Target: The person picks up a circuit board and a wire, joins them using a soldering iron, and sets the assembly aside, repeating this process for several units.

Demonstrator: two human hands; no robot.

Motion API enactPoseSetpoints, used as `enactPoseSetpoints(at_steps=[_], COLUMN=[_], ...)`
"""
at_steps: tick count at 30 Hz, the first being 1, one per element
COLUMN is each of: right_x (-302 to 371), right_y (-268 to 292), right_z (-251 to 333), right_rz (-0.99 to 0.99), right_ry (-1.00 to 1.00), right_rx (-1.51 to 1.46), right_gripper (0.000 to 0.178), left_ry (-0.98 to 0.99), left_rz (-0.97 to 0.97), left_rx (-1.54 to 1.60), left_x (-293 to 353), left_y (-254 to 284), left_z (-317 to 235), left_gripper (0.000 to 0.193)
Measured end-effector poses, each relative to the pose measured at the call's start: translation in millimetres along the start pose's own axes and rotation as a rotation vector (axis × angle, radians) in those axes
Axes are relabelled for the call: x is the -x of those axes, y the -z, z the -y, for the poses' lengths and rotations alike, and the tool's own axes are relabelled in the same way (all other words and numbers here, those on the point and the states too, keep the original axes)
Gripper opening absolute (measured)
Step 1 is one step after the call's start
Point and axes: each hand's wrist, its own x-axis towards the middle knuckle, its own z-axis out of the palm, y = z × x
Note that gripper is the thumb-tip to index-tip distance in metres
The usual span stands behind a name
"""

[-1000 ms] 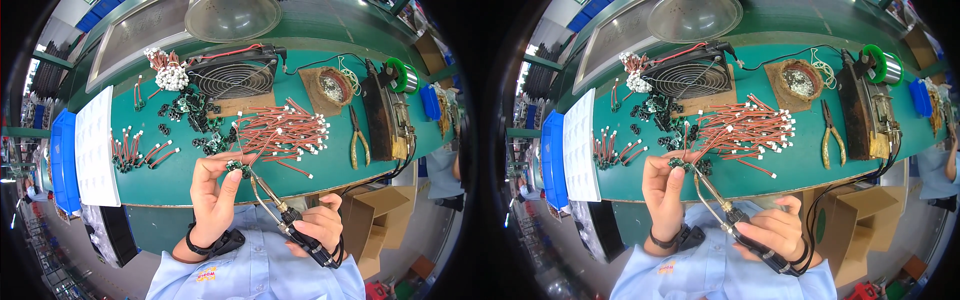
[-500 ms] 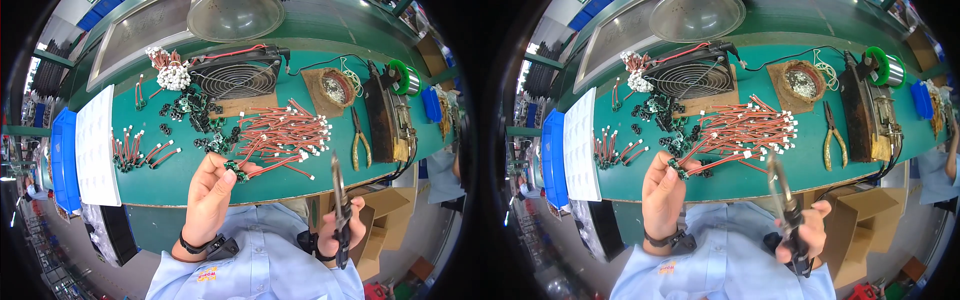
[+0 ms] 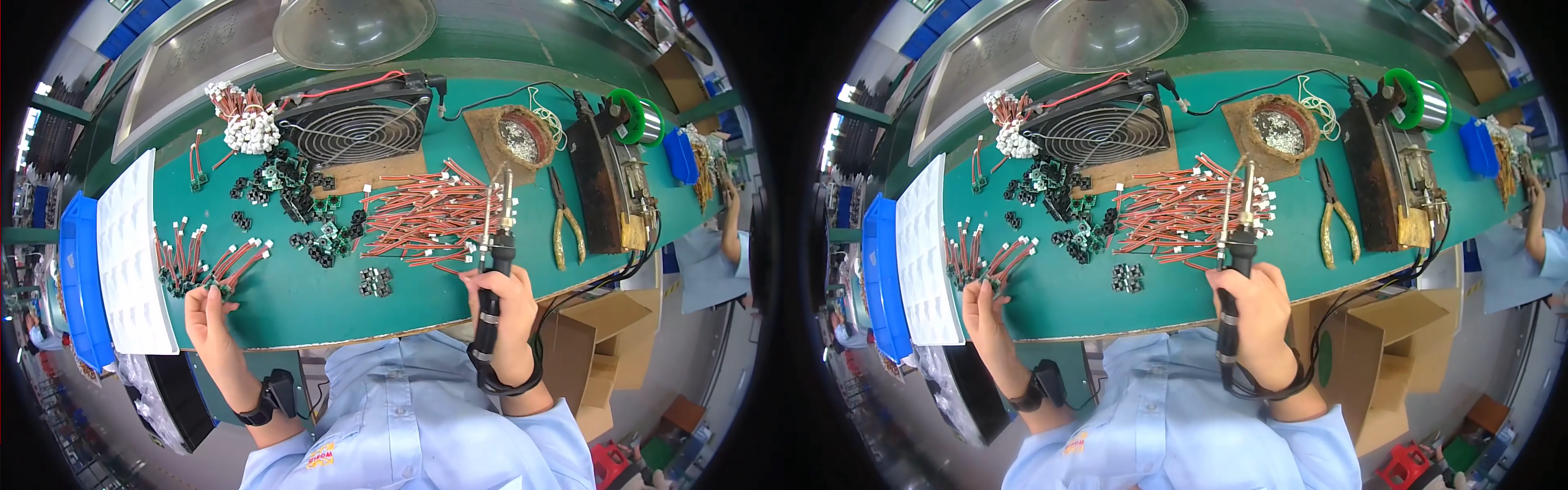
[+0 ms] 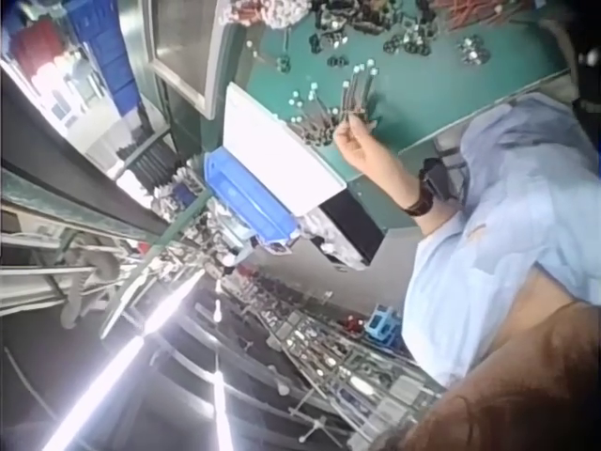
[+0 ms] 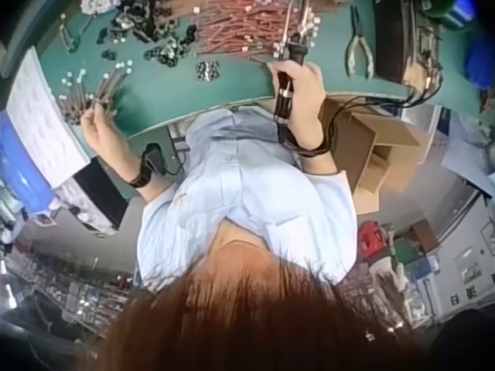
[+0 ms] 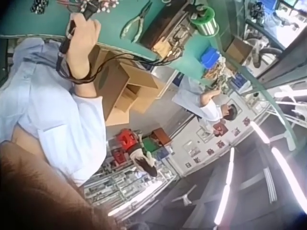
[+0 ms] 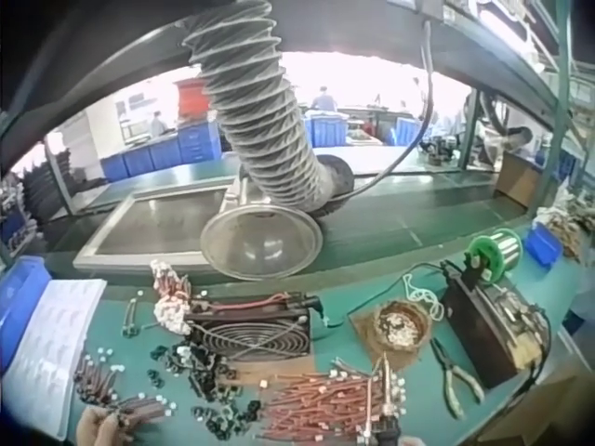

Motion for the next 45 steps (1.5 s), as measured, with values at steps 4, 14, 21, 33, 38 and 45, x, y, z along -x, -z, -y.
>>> enactPoseSetpoints(at_steps=[4, 14, 21, 33, 38, 45], right_x=[-6, -4, 3, 8, 7, 6], right_y=[-12, -11, 9, 7, 17, 28], right_z=[1, -4, 36, 19, 20, 29], right_rz=[0.001, 0.097, 0.207, 0.047, 0.101, 0.227], right_ry=[0.158, 0.182, -0.048, 0.230, 0.166, 0.038], right_rx=[0.158, 0.056, -0.480, -0.237, -0.295, -0.347], right_gripper=[0.032, 0.038, 0.048, 0.045, 0.045, 0.045], left_ry=[-0.099, -0.320, -0.285, -0.012, -0.457, -0.605], left_rz=[-0.105, 0.283, 0.842, 0.917, 0.850, 0.863], left_rx=[-0.360, -0.402, -0.202, -0.102, -0.268, -0.403], left_x=[-8, 43, 64, 73, 72, 78], left_y=[9, -50, -117, -130, -134, -132], left_z=[4, -46, -56, -47, -53, -53], left_gripper=[0.013, 0.022, 0.018, 0.014, 0.015, 0.019])
